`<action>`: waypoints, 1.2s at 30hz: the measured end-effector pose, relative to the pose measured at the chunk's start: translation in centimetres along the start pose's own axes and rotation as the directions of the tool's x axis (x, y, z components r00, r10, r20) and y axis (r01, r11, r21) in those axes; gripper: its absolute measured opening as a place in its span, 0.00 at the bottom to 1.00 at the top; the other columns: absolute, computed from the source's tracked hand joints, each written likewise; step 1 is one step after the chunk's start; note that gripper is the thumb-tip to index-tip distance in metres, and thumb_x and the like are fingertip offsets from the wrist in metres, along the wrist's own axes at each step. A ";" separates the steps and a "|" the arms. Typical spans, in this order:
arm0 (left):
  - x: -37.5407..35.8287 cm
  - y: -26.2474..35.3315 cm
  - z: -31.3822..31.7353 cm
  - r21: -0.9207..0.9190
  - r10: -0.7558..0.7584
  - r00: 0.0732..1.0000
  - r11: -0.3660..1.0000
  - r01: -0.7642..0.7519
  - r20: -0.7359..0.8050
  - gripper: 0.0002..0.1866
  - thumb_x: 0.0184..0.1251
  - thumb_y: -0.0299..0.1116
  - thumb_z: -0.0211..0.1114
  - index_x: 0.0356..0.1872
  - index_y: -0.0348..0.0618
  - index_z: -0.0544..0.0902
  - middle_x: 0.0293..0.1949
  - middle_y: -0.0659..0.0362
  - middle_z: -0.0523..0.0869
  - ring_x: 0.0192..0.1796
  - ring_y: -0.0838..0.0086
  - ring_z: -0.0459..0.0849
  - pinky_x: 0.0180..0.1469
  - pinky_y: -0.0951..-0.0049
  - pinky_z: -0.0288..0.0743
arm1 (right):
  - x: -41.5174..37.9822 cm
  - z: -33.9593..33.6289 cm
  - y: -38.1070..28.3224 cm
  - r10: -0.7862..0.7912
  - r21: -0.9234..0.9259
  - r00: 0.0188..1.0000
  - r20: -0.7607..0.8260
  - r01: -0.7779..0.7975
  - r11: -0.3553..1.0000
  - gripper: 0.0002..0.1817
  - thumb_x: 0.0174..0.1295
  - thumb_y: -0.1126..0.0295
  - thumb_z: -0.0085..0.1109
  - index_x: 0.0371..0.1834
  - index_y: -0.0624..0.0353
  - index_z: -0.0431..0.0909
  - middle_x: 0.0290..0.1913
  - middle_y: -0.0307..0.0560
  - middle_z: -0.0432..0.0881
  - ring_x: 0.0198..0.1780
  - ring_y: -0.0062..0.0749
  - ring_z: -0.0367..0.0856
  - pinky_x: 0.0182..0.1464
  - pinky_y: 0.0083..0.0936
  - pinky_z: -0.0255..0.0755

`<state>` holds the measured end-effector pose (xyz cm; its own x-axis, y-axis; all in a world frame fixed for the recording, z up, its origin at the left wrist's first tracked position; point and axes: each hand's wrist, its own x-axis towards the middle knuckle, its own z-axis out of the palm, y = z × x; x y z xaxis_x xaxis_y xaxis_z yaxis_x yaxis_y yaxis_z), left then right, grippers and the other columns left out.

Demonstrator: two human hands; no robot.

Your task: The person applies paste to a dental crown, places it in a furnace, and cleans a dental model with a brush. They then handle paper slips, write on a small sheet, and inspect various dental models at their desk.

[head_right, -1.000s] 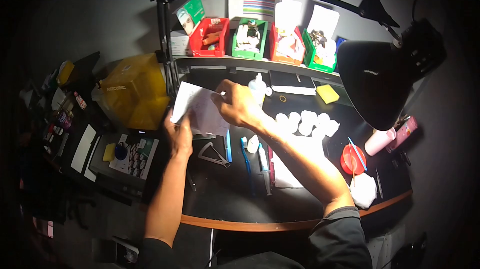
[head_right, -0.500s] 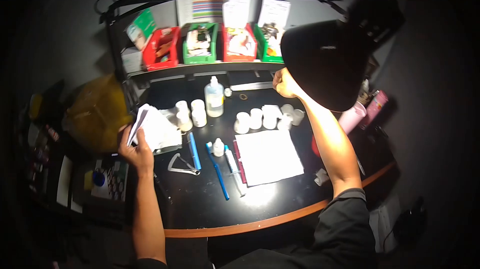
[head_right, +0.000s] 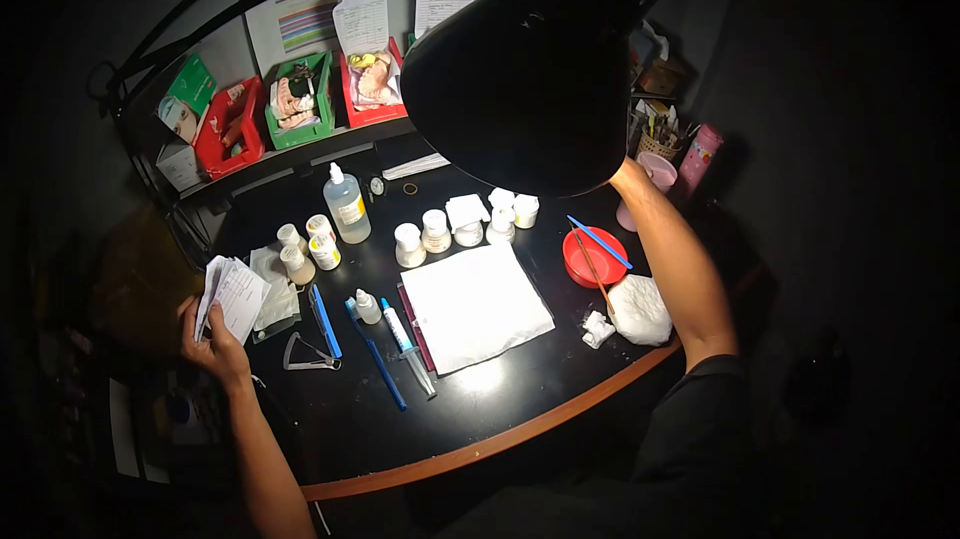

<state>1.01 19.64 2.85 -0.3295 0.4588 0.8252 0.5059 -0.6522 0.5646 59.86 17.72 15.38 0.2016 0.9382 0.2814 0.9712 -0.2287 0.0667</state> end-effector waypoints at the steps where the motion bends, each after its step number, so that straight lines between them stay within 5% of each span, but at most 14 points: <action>1: 0.0 0.1 0.0 0.011 0.011 1.000 1.000 -0.011 0.013 0.08 0.65 0.19 0.63 0.42 0.26 0.86 0.46 0.49 0.87 0.47 0.63 0.86 0.55 0.65 0.78 | 0.1 0.0 -0.9 -0.044 0.019 0.999 -0.030 0.044 0.999 0.24 0.57 0.75 0.58 0.61 0.58 0.77 0.57 0.57 0.83 0.60 0.47 0.81 0.65 0.37 0.74; 4: -0.3 0.5 0.1 0.030 0.035 0.998 0.999 -0.037 0.043 0.08 0.64 0.20 0.63 0.42 0.27 0.86 0.45 0.50 0.87 0.47 0.63 0.86 0.54 0.66 0.78 | 2.0 1.7 -5.1 -0.219 0.116 0.975 -0.046 0.223 0.968 0.28 0.58 0.75 0.57 0.65 0.57 0.75 0.61 0.57 0.81 0.64 0.48 0.79 0.68 0.37 0.72; 7: -0.3 0.7 0.0 0.029 0.093 0.991 0.995 -0.097 0.100 0.08 0.62 0.21 0.63 0.39 0.28 0.86 0.42 0.50 0.86 0.43 0.60 0.86 0.49 0.65 0.78 | 6.5 7.1 -9.5 -0.307 0.140 0.945 0.111 0.291 0.947 0.31 0.59 0.75 0.57 0.70 0.55 0.73 0.65 0.58 0.79 0.68 0.50 0.77 0.71 0.38 0.71; 11: -0.1 1.7 0.4 0.050 0.190 0.970 0.979 -0.199 0.153 0.05 0.58 0.18 0.63 0.34 0.31 0.86 0.36 0.50 0.86 0.37 0.58 0.86 0.41 0.65 0.78 | 11.6 13.6 -12.5 -0.262 0.091 0.893 0.367 0.246 0.965 0.36 0.60 0.75 0.56 0.76 0.54 0.71 0.70 0.59 0.77 0.72 0.52 0.75 0.75 0.39 0.69; 17: 0.7 3.2 0.7 0.169 0.334 0.874 0.896 -0.411 0.352 0.05 0.46 0.22 0.63 0.25 0.40 0.85 0.27 0.57 0.83 0.31 0.61 0.83 0.38 0.63 0.71 | 13.8 14.4 -13.1 -0.240 0.084 0.859 0.452 0.227 0.970 0.38 0.60 0.73 0.57 0.79 0.49 0.70 0.71 0.61 0.78 0.72 0.54 0.76 0.76 0.39 0.70; 23: 0.5 2.8 0.9 0.093 0.330 0.781 0.893 -0.440 0.531 0.04 0.39 0.24 0.63 0.20 0.44 0.82 0.23 0.61 0.80 0.28 0.63 0.80 0.38 0.61 0.67 | 12.6 12.8 -13.7 -0.229 0.113 0.907 0.353 0.202 0.973 0.38 0.60 0.72 0.57 0.80 0.53 0.69 0.68 0.65 0.80 0.70 0.58 0.78 0.73 0.41 0.73; 30: 0.4 2.7 0.9 0.093 0.324 0.781 0.896 -0.435 0.534 0.04 0.38 0.25 0.63 0.20 0.44 0.82 0.23 0.60 0.80 0.28 0.63 0.80 0.38 0.62 0.67 | 13.6 13.0 -13.8 -0.139 0.104 0.972 0.190 0.121 0.987 0.43 0.58 0.72 0.60 0.83 0.48 0.63 0.58 0.70 0.84 0.61 0.63 0.84 0.65 0.49 0.79; 36: 0.4 2.7 0.8 0.095 0.315 0.783 0.899 -0.427 0.537 0.04 0.39 0.25 0.64 0.20 0.44 0.82 0.23 0.60 0.80 0.28 0.63 0.80 0.39 0.62 0.67 | 13.8 13.7 -14.4 -0.113 0.134 0.991 0.075 0.102 0.986 0.39 0.56 0.72 0.63 0.76 0.55 0.68 0.53 0.70 0.86 0.57 0.63 0.86 0.62 0.50 0.80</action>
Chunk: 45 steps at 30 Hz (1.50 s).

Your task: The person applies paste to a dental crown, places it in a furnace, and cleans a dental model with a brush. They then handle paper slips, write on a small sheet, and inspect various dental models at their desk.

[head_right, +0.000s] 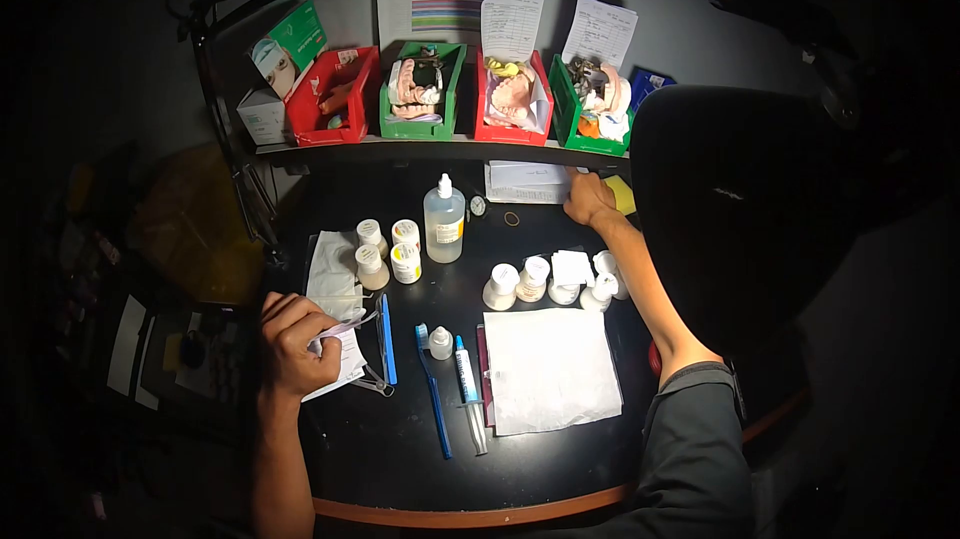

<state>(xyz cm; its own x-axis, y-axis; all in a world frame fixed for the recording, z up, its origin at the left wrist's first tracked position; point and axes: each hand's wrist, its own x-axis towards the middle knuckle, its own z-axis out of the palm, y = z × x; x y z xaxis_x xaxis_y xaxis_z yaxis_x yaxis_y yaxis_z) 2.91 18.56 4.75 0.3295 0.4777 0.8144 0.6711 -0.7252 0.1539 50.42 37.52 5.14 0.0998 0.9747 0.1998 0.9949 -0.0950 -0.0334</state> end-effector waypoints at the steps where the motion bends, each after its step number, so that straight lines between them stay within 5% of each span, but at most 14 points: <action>1: -0.1 0.0 0.1 -0.006 -0.004 1.000 1.000 0.004 0.001 0.04 0.39 0.25 0.64 0.20 0.44 0.82 0.23 0.60 0.80 0.28 0.63 0.80 0.39 0.62 0.67 | -0.1 -0.1 -0.3 0.007 0.009 1.000 -0.021 -0.007 1.000 0.38 0.56 0.72 0.63 0.75 0.56 0.69 0.52 0.70 0.87 0.57 0.64 0.86 0.62 0.51 0.80; 8: -0.2 0.0 0.1 -0.021 -0.018 1.000 1.000 0.018 0.008 0.03 0.40 0.25 0.65 0.20 0.44 0.82 0.24 0.60 0.80 0.29 0.63 0.81 0.39 0.62 0.67 | 0.6 0.4 -0.1 -0.002 0.095 0.999 -0.036 0.005 0.995 0.30 0.57 0.75 0.62 0.66 0.67 0.71 0.57 0.74 0.83 0.62 0.68 0.80 0.66 0.51 0.77; 23: -0.2 -0.1 0.1 -0.018 -0.024 1.000 1.000 0.025 0.019 0.03 0.40 0.25 0.65 0.20 0.43 0.82 0.24 0.60 0.79 0.29 0.63 0.80 0.38 0.62 0.67 | 1.1 1.7 0.9 -0.125 0.028 0.987 -0.097 0.128 0.991 0.39 0.54 0.74 0.66 0.72 0.60 0.64 0.70 0.71 0.72 0.69 0.65 0.75 0.69 0.50 0.75; 27: -0.2 -0.1 -0.1 -0.010 -0.030 0.999 0.999 0.030 0.018 0.03 0.41 0.25 0.64 0.21 0.43 0.82 0.24 0.60 0.79 0.29 0.63 0.81 0.38 0.62 0.67 | 0.6 1.6 0.8 -0.201 0.089 0.979 -0.046 0.204 0.975 0.36 0.55 0.76 0.65 0.71 0.55 0.68 0.58 0.68 0.84 0.64 0.65 0.81 0.67 0.50 0.77; 31: -0.3 -0.7 -0.3 0.073 -0.073 0.995 0.994 0.078 -0.067 0.02 0.45 0.23 0.64 0.22 0.40 0.83 0.26 0.58 0.81 0.30 0.61 0.82 0.38 0.62 0.70 | 0.2 1.0 1.3 -0.235 0.131 0.961 0.147 0.217 0.967 0.22 0.56 0.76 0.64 0.57 0.61 0.82 0.54 0.64 0.88 0.60 0.61 0.85 0.66 0.45 0.78; 32: -0.3 -0.6 -0.7 0.105 -0.134 0.985 0.984 0.145 -0.111 0.03 0.48 0.21 0.62 0.24 0.38 0.84 0.27 0.55 0.83 0.30 0.59 0.84 0.37 0.62 0.74 | 0.1 1.1 1.3 -0.230 0.146 0.965 0.125 0.211 0.966 0.15 0.56 0.75 0.64 0.48 0.63 0.86 0.51 0.60 0.90 0.58 0.57 0.87 0.65 0.43 0.78; 35: -0.3 -1.2 -1.5 0.095 -0.276 0.915 0.944 0.316 -0.295 0.06 0.50 0.21 0.62 0.27 0.39 0.86 0.28 0.55 0.85 0.30 0.57 0.85 0.34 0.61 0.77 | -0.4 -0.3 1.2 -0.278 0.192 0.946 0.166 0.245 0.950 0.12 0.56 0.75 0.64 0.44 0.63 0.87 0.47 0.57 0.91 0.54 0.52 0.89 0.61 0.39 0.80; 38: -0.3 -2.1 -2.5 0.141 -0.249 0.883 0.934 0.327 -0.397 0.07 0.52 0.21 0.61 0.29 0.37 0.87 0.29 0.53 0.85 0.30 0.55 0.86 0.33 0.62 0.78 | -2.3 -2.9 -0.5 -0.280 0.270 0.922 0.269 0.206 0.940 0.07 0.58 0.78 0.64 0.40 0.66 0.85 0.40 0.50 0.91 0.44 0.37 0.89 0.52 0.30 0.81; 41: -0.4 -2.5 -3.3 0.181 -0.224 0.838 0.918 0.353 -0.498 0.07 0.52 0.20 0.60 0.29 0.36 0.86 0.28 0.52 0.85 0.29 0.54 0.86 0.33 0.62 0.78 | -2.8 -3.4 -0.5 -0.254 0.355 0.879 0.404 0.105 0.929 0.07 0.57 0.73 0.65 0.36 0.63 0.87 0.39 0.49 0.91 0.45 0.36 0.89 0.52 0.31 0.80; 44: -0.7 -3.6 -3.6 0.214 -0.184 0.790 0.905 0.369 -0.585 0.06 0.51 0.20 0.60 0.28 0.36 0.85 0.27 0.51 0.84 0.29 0.53 0.85 0.33 0.60 0.78 | -4.4 -4.2 -1.3 -0.352 0.448 0.892 0.285 0.200 0.871 0.10 0.70 0.71 0.59 0.44 0.67 0.85 0.38 0.51 0.90 0.45 0.33 0.87 0.53 0.33 0.79; 45: -1.0 -3.3 -3.9 0.195 -0.286 0.788 0.871 0.451 -0.546 0.09 0.54 0.19 0.61 0.34 0.32 0.88 0.35 0.49 0.88 0.37 0.53 0.89 0.43 0.63 0.81 | -5.7 -5.4 -2.7 -0.311 0.431 0.922 0.232 0.189 0.882 0.11 0.72 0.69 0.60 0.47 0.67 0.84 0.41 0.57 0.90 0.47 0.40 0.89 0.54 0.35 0.78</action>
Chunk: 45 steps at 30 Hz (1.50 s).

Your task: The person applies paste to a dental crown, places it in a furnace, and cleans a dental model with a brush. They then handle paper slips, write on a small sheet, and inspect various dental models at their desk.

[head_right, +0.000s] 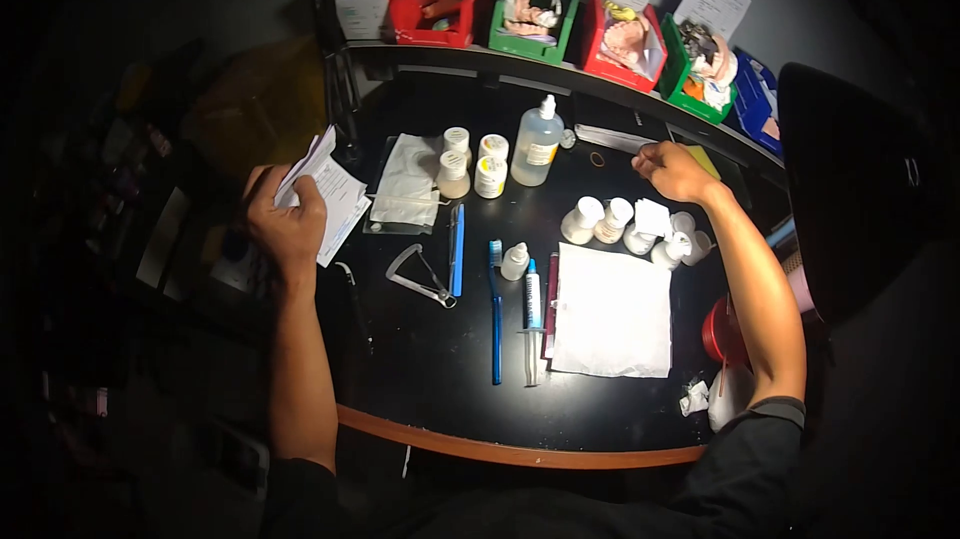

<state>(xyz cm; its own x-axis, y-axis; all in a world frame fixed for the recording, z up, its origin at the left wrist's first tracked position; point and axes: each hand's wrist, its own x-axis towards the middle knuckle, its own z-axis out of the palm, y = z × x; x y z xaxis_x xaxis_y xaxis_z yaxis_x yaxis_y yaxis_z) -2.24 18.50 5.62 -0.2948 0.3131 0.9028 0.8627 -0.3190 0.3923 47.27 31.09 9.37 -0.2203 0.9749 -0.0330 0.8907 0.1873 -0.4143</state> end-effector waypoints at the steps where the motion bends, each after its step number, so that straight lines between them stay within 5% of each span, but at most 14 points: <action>1: 0.3 -0.2 0.1 0.002 0.057 0.996 0.998 -0.057 -0.064 0.07 0.52 0.20 0.61 0.31 0.34 0.86 0.31 0.51 0.86 0.34 0.53 0.87 0.39 0.61 0.79 | -1.1 -0.2 -2.3 -0.038 -0.068 0.999 -0.039 0.035 0.997 0.11 0.72 0.69 0.60 0.46 0.68 0.84 0.42 0.58 0.89 0.48 0.45 0.88 0.55 0.37 0.78; 4: 0.5 -0.9 0.3 0.031 0.085 0.988 0.996 -0.082 -0.131 0.05 0.50 0.21 0.62 0.27 0.39 0.85 0.28 0.54 0.83 0.31 0.55 0.84 0.34 0.59 0.76 | -4.5 0.1 -8.3 -0.356 -0.311 0.916 -0.187 0.288 0.906 0.11 0.70 0.71 0.62 0.46 0.69 0.85 0.43 0.61 0.88 0.51 0.58 0.84 0.55 0.43 0.79; 8: 0.4 -0.9 0.4 0.014 0.078 0.990 0.997 -0.077 -0.116 0.05 0.50 0.21 0.63 0.28 0.40 0.85 0.29 0.55 0.84 0.33 0.55 0.84 0.35 0.59 0.77 | -9.0 1.3 -14.6 -0.543 -0.172 0.824 -0.161 0.518 0.838 0.09 0.60 0.76 0.68 0.44 0.62 0.86 0.42 0.52 0.86 0.51 0.48 0.84 0.54 0.40 0.81; 12: 0.1 -1.7 0.5 0.029 0.073 0.992 0.997 -0.070 -0.100 0.06 0.52 0.22 0.64 0.30 0.39 0.87 0.32 0.54 0.86 0.35 0.53 0.85 0.40 0.57 0.79 | -12.6 1.7 -17.4 -0.659 -0.286 0.742 0.122 0.662 0.692 0.11 0.60 0.71 0.69 0.47 0.51 0.88 0.41 0.47 0.86 0.53 0.46 0.86 0.51 0.41 0.84; 16: -0.3 -2.6 0.4 0.006 0.030 0.997 1.000 -0.029 -0.070 0.07 0.58 0.22 0.65 0.37 0.34 0.87 0.36 0.47 0.87 0.40 0.49 0.87 0.45 0.57 0.80 | -17.8 -1.3 -17.4 -0.502 -0.322 0.842 0.199 0.540 0.778 0.11 0.64 0.70 0.63 0.47 0.54 0.88 0.43 0.52 0.87 0.47 0.51 0.87 0.48 0.42 0.84; 19: -0.3 -2.2 0.5 -0.018 0.048 0.998 0.999 -0.048 -0.040 0.07 0.60 0.22 0.64 0.37 0.33 0.87 0.38 0.48 0.88 0.41 0.49 0.87 0.47 0.57 0.80 | -20.7 -4.3 -14.8 -0.241 -0.383 0.963 0.119 0.268 0.884 0.09 0.63 0.75 0.66 0.45 0.61 0.85 0.40 0.53 0.87 0.44 0.53 0.87 0.47 0.43 0.82; 22: -0.4 -1.4 0.6 -0.024 0.064 0.997 0.998 -0.065 -0.034 0.08 0.59 0.21 0.62 0.36 0.35 0.88 0.36 0.50 0.87 0.39 0.52 0.87 0.45 0.58 0.80 | -23.7 -5.2 -9.0 -0.253 -0.392 0.958 -0.134 0.184 0.901 0.08 0.66 0.73 0.63 0.47 0.59 0.83 0.38 0.50 0.85 0.42 0.47 0.87 0.44 0.38 0.81; 24: -0.5 -1.7 0.7 -0.083 0.080 0.997 0.993 -0.079 0.007 0.08 0.59 0.19 0.62 0.36 0.35 0.88 0.36 0.52 0.88 0.40 0.53 0.87 0.45 0.58 0.80 | -25.7 -7.2 -9.7 0.112 -0.315 0.984 -0.136 -0.150 0.937 0.08 0.68 0.76 0.58 0.47 0.62 0.82 0.35 0.49 0.85 0.38 0.38 0.86 0.42 0.29 0.81; 26: -0.6 -1.7 0.9 -0.107 0.134 0.991 0.985 -0.132 0.006 0.08 0.60 0.18 0.63 0.36 0.37 0.89 0.37 0.53 0.88 0.41 0.54 0.87 0.47 0.59 0.79 | -26.8 -7.9 -6.6 -0.024 -0.173 0.963 -0.269 -0.024 0.985 0.07 0.68 0.76 0.58 0.47 0.65 0.81 0.34 0.51 0.86 0.37 0.37 0.87 0.42 0.28 0.80; 27: -0.5 -1.7 0.9 -0.115 0.163 0.987 0.980 -0.161 0.007 0.08 0.60 0.17 0.64 0.36 0.38 0.89 0.37 0.54 0.88 0.41 0.55 0.87 0.47 0.59 0.79 | -27.4 -8.5 -6.3 0.077 -0.172 0.961 -0.266 -0.126 0.977 0.11 0.63 0.74 0.61 0.45 0.70 0.86 0.37 0.60 0.89 0.42 0.49 0.90 0.48 0.36 0.82; 30: -0.2 -1.3 0.5 -0.016 0.298 0.954 0.954 -0.298 0.015 0.09 0.59 0.16 0.67 0.36 0.41 0.91 0.38 0.56 0.89 0.42 0.57 0.86 0.49 0.59 0.77 | -30.1 -9.2 -3.3 -0.012 -0.240 0.936 -0.353 -0.078 0.968 0.09 0.65 0.76 0.63 0.45 0.69 0.85 0.36 0.55 0.89 0.39 0.39 0.89 0.45 0.32 0.80; 37: -0.8 -2.5 1.3 0.003 0.387 0.919 0.922 -0.388 0.079 0.11 0.58 0.17 0.67 0.39 0.41 0.91 0.39 0.56 0.88 0.47 0.57 0.85 0.53 0.56 0.77 | -37.0 -8.7 3.3 0.295 -0.077 0.799 -0.524 -0.389 0.918 0.07 0.64 0.76 0.65 0.43 0.67 0.87 0.36 0.54 0.91 0.38 0.38 0.91 0.44 0.32 0.81; 42: -1.1 -2.2 1.3 0.011 0.418 0.902 0.907 -0.421 0.105 0.12 0.57 0.15 0.68 0.39 0.43 0.92 0.40 0.57 0.88 0.47 0.57 0.84 0.53 0.56 0.78 | -40.8 -6.0 10.4 0.523 -0.042 0.726 -0.447 -0.601 0.798 0.05 0.59 0.75 0.66 0.35 0.65 0.88 0.36 0.58 0.91 0.40 0.48 0.92 0.46 0.37 0.84; 45: -1.3 -1.4 1.0 0.021 0.424 0.900 0.904 -0.428 0.101 0.12 0.56 0.14 0.68 0.37 0.43 0.92 0.40 0.57 0.88 0.47 0.57 0.84 0.53 0.57 0.78 | -42.3 -2.9 14.0 0.585 -0.022 0.682 -0.439 -0.659 0.752 0.07 0.61 0.74 0.70 0.39 0.66 0.88 0.33 0.55 0.91 0.37 0.41 0.92 0.46 0.32 0.84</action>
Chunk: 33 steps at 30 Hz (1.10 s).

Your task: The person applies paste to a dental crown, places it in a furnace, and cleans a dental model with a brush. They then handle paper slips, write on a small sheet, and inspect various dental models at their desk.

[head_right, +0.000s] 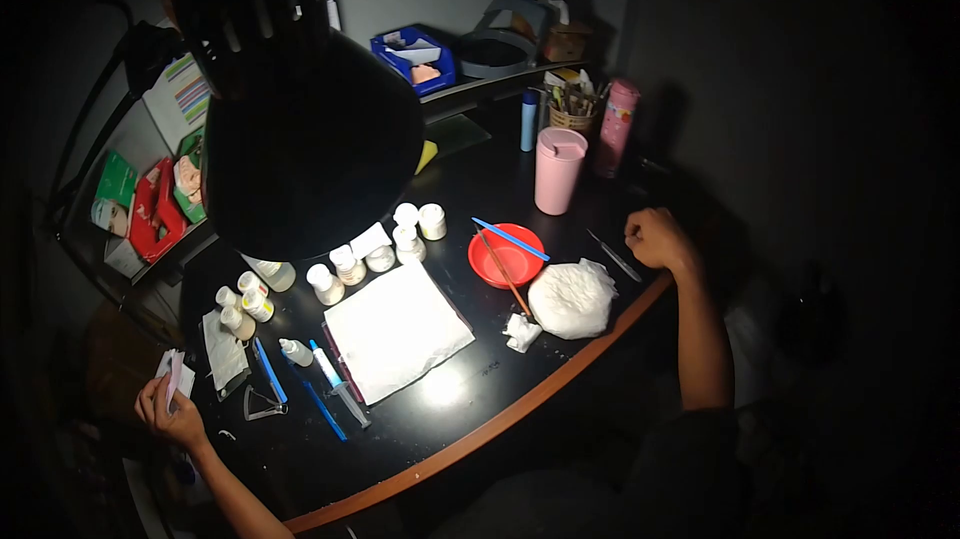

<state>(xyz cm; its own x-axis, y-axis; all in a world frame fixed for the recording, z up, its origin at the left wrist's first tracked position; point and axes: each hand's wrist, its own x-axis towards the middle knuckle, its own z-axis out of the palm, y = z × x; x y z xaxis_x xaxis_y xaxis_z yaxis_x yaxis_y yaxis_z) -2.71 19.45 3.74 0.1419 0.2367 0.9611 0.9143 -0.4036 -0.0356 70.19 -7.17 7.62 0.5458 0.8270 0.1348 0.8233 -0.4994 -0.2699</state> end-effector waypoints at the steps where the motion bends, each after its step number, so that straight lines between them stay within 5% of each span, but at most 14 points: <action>1: 0.0 0.4 -0.2 0.011 -0.002 1.000 1.000 0.002 -0.001 0.13 0.55 0.14 0.69 0.37 0.43 0.92 0.40 0.57 0.88 0.47 0.57 0.84 0.53 0.57 0.78 | -0.5 0.9 0.3 0.045 0.032 0.999 -0.015 -0.044 0.999 0.08 0.61 0.73 0.70 0.40 0.66 0.88 0.34 0.56 0.91 0.38 0.43 0.92 0.47 0.33 0.84; 5: -0.2 1.7 -1.0 0.063 -0.035 0.999 0.997 0.034 0.026 0.16 0.49 0.14 0.70 0.37 0.46 0.93 0.40 0.60 0.89 0.50 0.59 0.84 0.56 0.59 0.77 | -2.3 4.9 1.4 0.131 0.053 0.985 -0.110 -0.126 0.991 0.25 0.66 0.63 0.70 0.64 0.59 0.81 0.68 0.62 0.80 0.69 0.56 0.78 0.69 0.43 0.72; 8: -0.1 2.1 -1.2 0.075 -0.068 0.998 0.995 0.066 0.017 0.16 0.49 0.14 0.69 0.36 0.46 0.93 0.40 0.60 0.88 0.50 0.60 0.83 0.55 0.59 0.77 | -3.7 8.2 1.5 0.102 -0.090 0.983 -0.154 -0.117 0.989 0.30 0.72 0.53 0.61 0.75 0.53 0.75 0.80 0.63 0.64 0.79 0.61 0.62 0.77 0.52 0.61; 9: -0.1 2.1 -1.2 0.070 -0.072 0.997 0.995 0.071 0.013 0.16 0.49 0.14 0.69 0.36 0.46 0.93 0.40 0.60 0.88 0.49 0.60 0.83 0.55 0.59 0.77 | -4.0 8.6 1.6 0.087 -0.087 0.976 -0.201 -0.106 0.991 0.27 0.76 0.54 0.57 0.74 0.54 0.76 0.79 0.62 0.66 0.78 0.60 0.65 0.77 0.49 0.62; 11: -0.2 2.0 -1.1 0.049 -0.073 0.997 0.996 0.073 0.003 0.16 0.49 0.14 0.68 0.36 0.46 0.93 0.40 0.60 0.88 0.49 0.60 0.83 0.55 0.59 0.77 | -3.5 9.0 2.3 0.107 0.215 0.947 -0.304 -0.041 0.976 0.25 0.77 0.58 0.54 0.72 0.57 0.77 0.75 0.61 0.71 0.75 0.59 0.70 0.76 0.45 0.64; 15: -0.4 1.9 -0.8 0.049 -0.079 0.997 0.996 0.078 0.011 0.15 0.47 0.14 0.67 0.34 0.45 0.93 0.38 0.61 0.87 0.49 0.58 0.83 0.54 0.57 0.78 | -3.3 6.5 -1.2 0.076 0.254 0.805 -0.588 0.095 0.963 0.07 0.65 0.78 0.62 0.44 0.65 0.86 0.45 0.53 0.87 0.49 0.50 0.86 0.53 0.39 0.79; 17: 0.2 3.0 -1.1 0.087 -0.081 0.996 0.993 0.077 0.043 0.14 0.47 0.16 0.68 0.32 0.46 0.93 0.38 0.61 0.88 0.49 0.58 0.83 0.54 0.58 0.78 | -2.7 3.3 -7.5 -0.158 0.213 0.756 -0.635 0.369 0.905 0.06 0.60 0.84 0.63 0.38 0.66 0.86 0.36 0.51 0.87 0.40 0.46 0.86 0.44 0.36 0.78; 18: 0.5 3.5 -1.2 0.070 -0.079 0.996 0.995 0.076 0.040 0.13 0.48 0.16 0.68 0.33 0.45 0.92 0.38 0.61 0.88 0.49 0.58 0.83 0.53 0.58 0.78 | -2.1 1.6 -11.2 -0.318 0.192 0.721 -0.616 0.529 0.827 0.05 0.59 0.84 0.64 0.37 0.66 0.86 0.32 0.52 0.86 0.36 0.45 0.84 0.39 0.36 0.76; 19: 0.7 3.7 -1.2 0.056 -0.076 0.996 0.996 0.074 0.038 0.13 0.48 0.16 0.67 0.33 0.45 0.92 0.38 0.60 0.88 0.49 0.58 0.83 0.53 0.58 0.77 | -0.2 1.3 -13.2 -0.542 0.085 0.584 -0.604 0.723 0.685 0.05 0.57 0.84 0.65 0.35 0.66 0.86 0.32 0.51 0.85 0.35 0.45 0.82 0.37 0.36 0.75; 21: 0.2 3.3 -0.9 -0.083 -0.089 0.996 0.992 0.091 0.029 0.11 0.52 0.17 0.67 0.35 0.39 0.91 0.38 0.56 0.87 0.47 0.57 0.84 0.53 0.59 0.77 | 3.4 1.1 -18.2 -0.753 0.130 0.498 -0.430 0.860 0.494 0.04 0.55 0.81 0.67 0.34 0.65 0.86 0.32 0.51 0.85 0.34 0.47 0.82 0.39 0.38 0.76; 22: -0.3 3.3 -0.6 -0.208 -0.230 0.972 0.949 0.237 0.058 0.09 0.54 0.18 0.66 0.36 0.35 0.89 0.38 0.53 0.87 0.46 0.56 0.85 0.52 0.60 0.77 | 5.3 0.9 -20.9 -0.811 0.185 0.447 -0.378 0.894 0.407 0.03 0.53 0.81 0.67 0.31 0.65 0.86 0.29 0.52 0.85 0.33 0.50 0.83 0.39 0.40 0.78; 23: -0.8 3.3 -0.2 -0.320 -0.367 0.926 0.870 0.375 0.088 0.08 0.56 0.18 0.66 0.37 0.31 0.88 0.38 0.50 0.87 0.44 0.55 0.85 0.52 0.60 0.78 | 8.9 3.7 -21.9 -0.806 0.182 0.514 -0.293 0.858 0.481 0.03 0.49 0.79 0.69 0.28 0.63 0.89 0.27 0.50 0.88 0.33 0.47 0.88 0.39 0.38 0.81; 27: -1.3 3.0 0.3 -0.387 -0.413 0.909 0.831 0.400 0.055 0.07 0.58 0.20 0.65 0.37 0.28 0.85 0.39 0.48 0.86 0.42 0.55 0.86 0.49 0.62 0.78 | 19.6 7.5 -27.3 -0.716 0.042 0.697 0.042 0.715 0.698 0.06 0.48 0.79 0.70 0.31 0.61 0.90 0.30 0.49 0.90 0.35 0.44 0.88 0.42 0.37 0.81; 33: -0.7 3.3 -0.2 -0.408 -0.461 0.881 0.788 0.462 0.108 0.08 0.58 0.20 0.65 0.38 0.27 0.84 0.38 0.49 0.86 0.42 0.60 0.87 0.50 0.65 0.78 | 25.2 15.5 -33.9 -0.611 -0.027 0.716 0.339 0.656 0.754 0.10 0.47 0.78 0.72 0.34 0.59 0.92 0.35 0.47 0.92 0.39 0.40 0.90 0.46 0.34 0.82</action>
<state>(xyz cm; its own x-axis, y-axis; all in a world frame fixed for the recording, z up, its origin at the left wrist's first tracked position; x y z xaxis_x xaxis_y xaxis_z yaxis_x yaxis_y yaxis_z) 0.14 17.72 3.00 -0.2552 0.4898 0.8337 0.6309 -0.5690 0.5274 53.66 34.65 5.38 -0.1651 0.9844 -0.0614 0.9832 0.1593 -0.0896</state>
